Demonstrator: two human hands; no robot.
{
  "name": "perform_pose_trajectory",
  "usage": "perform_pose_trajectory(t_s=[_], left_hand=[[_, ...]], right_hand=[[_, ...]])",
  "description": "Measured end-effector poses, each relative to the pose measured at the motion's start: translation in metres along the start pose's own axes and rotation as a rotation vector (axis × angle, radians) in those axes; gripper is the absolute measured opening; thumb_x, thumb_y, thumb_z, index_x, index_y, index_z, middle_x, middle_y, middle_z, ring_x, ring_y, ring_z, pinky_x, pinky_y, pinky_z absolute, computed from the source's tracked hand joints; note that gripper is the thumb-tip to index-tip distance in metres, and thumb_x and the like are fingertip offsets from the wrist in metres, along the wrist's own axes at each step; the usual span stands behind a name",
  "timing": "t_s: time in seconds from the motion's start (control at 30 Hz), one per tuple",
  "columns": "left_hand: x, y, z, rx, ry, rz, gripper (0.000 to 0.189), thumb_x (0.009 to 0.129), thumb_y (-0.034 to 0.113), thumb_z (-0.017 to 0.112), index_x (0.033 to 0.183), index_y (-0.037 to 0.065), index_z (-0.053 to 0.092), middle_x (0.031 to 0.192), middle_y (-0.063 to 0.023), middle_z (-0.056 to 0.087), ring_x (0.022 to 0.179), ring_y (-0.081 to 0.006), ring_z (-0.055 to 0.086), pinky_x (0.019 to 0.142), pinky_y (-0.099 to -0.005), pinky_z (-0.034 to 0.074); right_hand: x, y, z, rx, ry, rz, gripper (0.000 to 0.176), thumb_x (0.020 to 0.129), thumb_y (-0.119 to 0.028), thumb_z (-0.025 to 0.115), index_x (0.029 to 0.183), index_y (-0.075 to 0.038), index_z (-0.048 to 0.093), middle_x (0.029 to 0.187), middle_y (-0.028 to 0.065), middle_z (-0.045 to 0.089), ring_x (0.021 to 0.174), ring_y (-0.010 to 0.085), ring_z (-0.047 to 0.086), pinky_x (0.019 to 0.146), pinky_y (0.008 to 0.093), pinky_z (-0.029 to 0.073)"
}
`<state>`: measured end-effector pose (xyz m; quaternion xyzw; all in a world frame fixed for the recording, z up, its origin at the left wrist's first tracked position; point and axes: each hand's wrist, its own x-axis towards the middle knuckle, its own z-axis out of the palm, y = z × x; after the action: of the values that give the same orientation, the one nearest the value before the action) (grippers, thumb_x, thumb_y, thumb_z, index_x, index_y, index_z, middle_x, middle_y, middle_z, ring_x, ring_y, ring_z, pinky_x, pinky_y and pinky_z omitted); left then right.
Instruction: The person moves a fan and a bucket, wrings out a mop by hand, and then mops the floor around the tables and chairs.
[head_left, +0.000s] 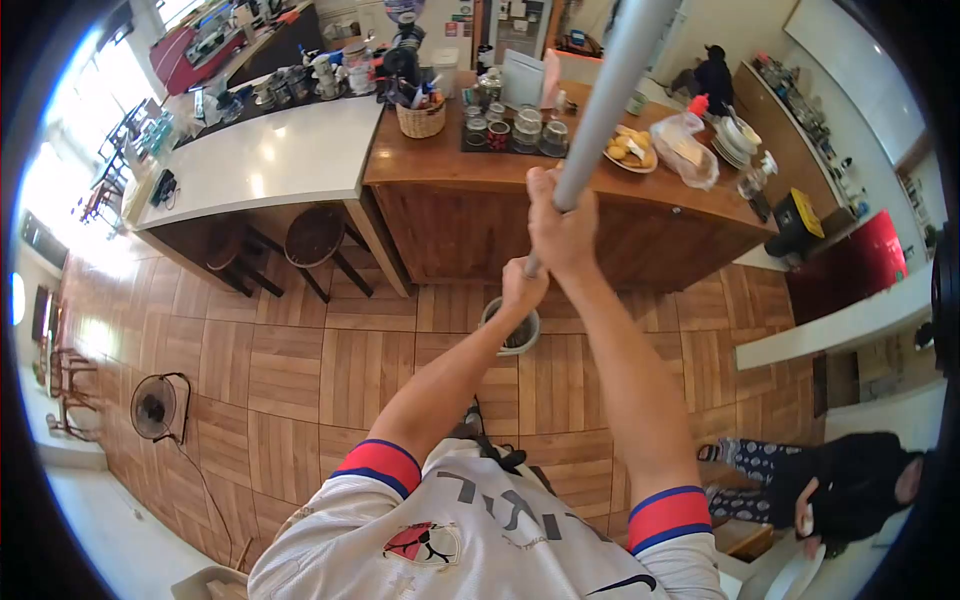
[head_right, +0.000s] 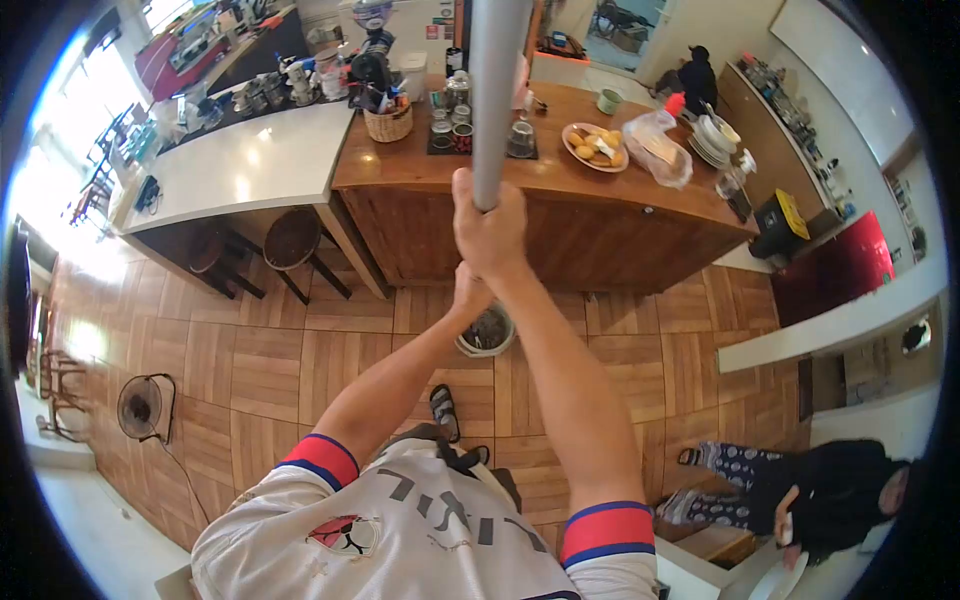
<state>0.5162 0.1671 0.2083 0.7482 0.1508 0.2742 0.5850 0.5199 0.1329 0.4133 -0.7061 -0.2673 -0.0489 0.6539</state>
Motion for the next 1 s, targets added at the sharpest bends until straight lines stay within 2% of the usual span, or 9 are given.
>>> perform_pose_trajectory(t_s=[0.07, 0.3, 0.33, 0.43, 0.6, 0.7, 0.83, 0.93, 1.0], left_hand=[[0.01, 0.017, 0.007, 0.012, 0.052, -0.005, 0.026, 0.079, 0.019, 0.056, 0.063, -0.002, 0.055, 0.058, -0.0238, 0.05, 0.059, -0.0444, 0.049, 0.051, -0.0411, 0.04], [0.019, -0.008, 0.048, -0.171, 0.407, -0.112, 0.032, 0.081, 0.02, 0.057, 0.058, -0.002, 0.049, 0.06, -0.0241, 0.049, 0.065, -0.0451, 0.048, 0.052, -0.0425, 0.04], [0.029, -0.015, 0.051, -0.109, 0.422, -0.133, 0.031, 0.08, 0.019, 0.057, 0.058, -0.002, 0.05, 0.059, -0.0235, 0.049, 0.062, -0.0445, 0.049, 0.051, -0.0425, 0.04], [0.058, 0.012, 0.024, -0.056, 0.155, -0.17, 0.03, 0.079, 0.019, 0.058, 0.058, -0.002, 0.05, 0.058, -0.0233, 0.05, 0.061, -0.0443, 0.048, 0.051, -0.0416, 0.04], [0.097, 0.047, -0.004, -0.075, -0.475, -0.099, 0.042, 0.085, 0.031, 0.059, 0.061, -0.001, 0.051, 0.048, -0.0029, 0.036, 0.048, -0.0102, 0.034, 0.044, -0.0336, 0.034], [0.088, 0.042, 0.032, -0.099, 0.061, -0.12, 0.037, 0.081, 0.027, 0.063, 0.062, -0.001, 0.049, 0.052, -0.0131, 0.038, 0.051, -0.0132, 0.035, 0.048, -0.035, 0.037], [0.084, -0.024, 0.096, 0.091, 0.638, -0.065, 0.026, 0.079, 0.014, 0.059, 0.062, -0.001, 0.047, 0.053, -0.0156, 0.037, 0.05, -0.0144, 0.032, 0.048, -0.0341, 0.036], [0.094, 0.009, 0.083, 0.027, 0.519, -0.176, 0.034, 0.08, 0.017, 0.058, 0.055, -0.001, 0.045, 0.048, -0.0126, 0.036, 0.045, -0.0135, 0.032, 0.045, -0.0333, 0.033], [0.102, 0.043, 0.064, -0.01, 0.151, -0.302, 0.042, 0.082, 0.027, 0.06, 0.053, 0.0, 0.046, 0.045, -0.006, 0.037, 0.044, -0.0118, 0.033, 0.044, -0.0321, 0.032]], right_hand=[[0.019, -0.009, -0.008, 0.096, -0.047, 0.0, 0.036, 0.09, -0.022, 0.052, 0.059, -0.006, 0.043, 0.048, -0.0028, 0.037, 0.04, 0.0046, 0.034, 0.037, 0.0244, 0.028], [0.037, 0.069, 0.013, -0.197, 0.23, -0.239, 0.034, 0.092, -0.024, 0.051, 0.063, -0.009, 0.04, 0.048, -0.0054, 0.035, 0.039, 0.0027, 0.035, 0.035, 0.0204, 0.029], [0.039, 0.074, 0.012, -0.114, 0.146, -0.05, 0.033, 0.091, -0.024, 0.052, 0.064, -0.009, 0.041, 0.049, -0.0057, 0.034, 0.041, 0.0037, 0.035, 0.038, 0.0202, 0.031], [0.076, 0.031, -0.001, 0.202, -0.307, 0.219, 0.04, 0.091, -0.028, 0.052, 0.059, -0.008, 0.039, 0.047, -0.0035, 0.037, 0.042, 0.0044, 0.037, 0.038, 0.0233, 0.029], [0.142, -0.005, -0.041, 0.609, -0.913, 0.141, 0.043, 0.088, -0.038, 0.056, 0.058, -0.012, 0.038, 0.047, -0.0065, 0.035, 0.04, 0.0025, 0.033, 0.038, 0.0198, 0.026], [0.138, 0.034, -0.032, 0.444, -0.622, 0.241, 0.043, 0.089, -0.036, 0.054, 0.057, -0.01, 0.04, 0.047, -0.0061, 0.035, 0.041, 0.0031, 0.033, 0.038, 0.0212, 0.025], [0.124, 0.074, -0.021, 0.214, -0.401, -0.01, 0.045, 0.089, -0.035, 0.055, 0.056, -0.009, 0.042, 0.048, -0.006, 0.037, 0.042, 0.0034, 0.036, 0.037, 0.0224, 0.026], [0.151, 0.062, -0.034, 0.358, -0.721, 0.079, 0.042, 0.09, -0.034, 0.054, 0.058, -0.011, 0.04, 0.047, -0.0062, 0.035, 0.04, 0.003, 0.034, 0.036, 0.0208, 0.025], [0.178, 0.036, -0.058, 0.495, -1.041, 0.115, 0.041, 0.09, -0.034, 0.053, 0.059, -0.012, 0.038, 0.047, -0.0063, 0.034, 0.038, 0.003, 0.032, 0.036, 0.0199, 0.024]])
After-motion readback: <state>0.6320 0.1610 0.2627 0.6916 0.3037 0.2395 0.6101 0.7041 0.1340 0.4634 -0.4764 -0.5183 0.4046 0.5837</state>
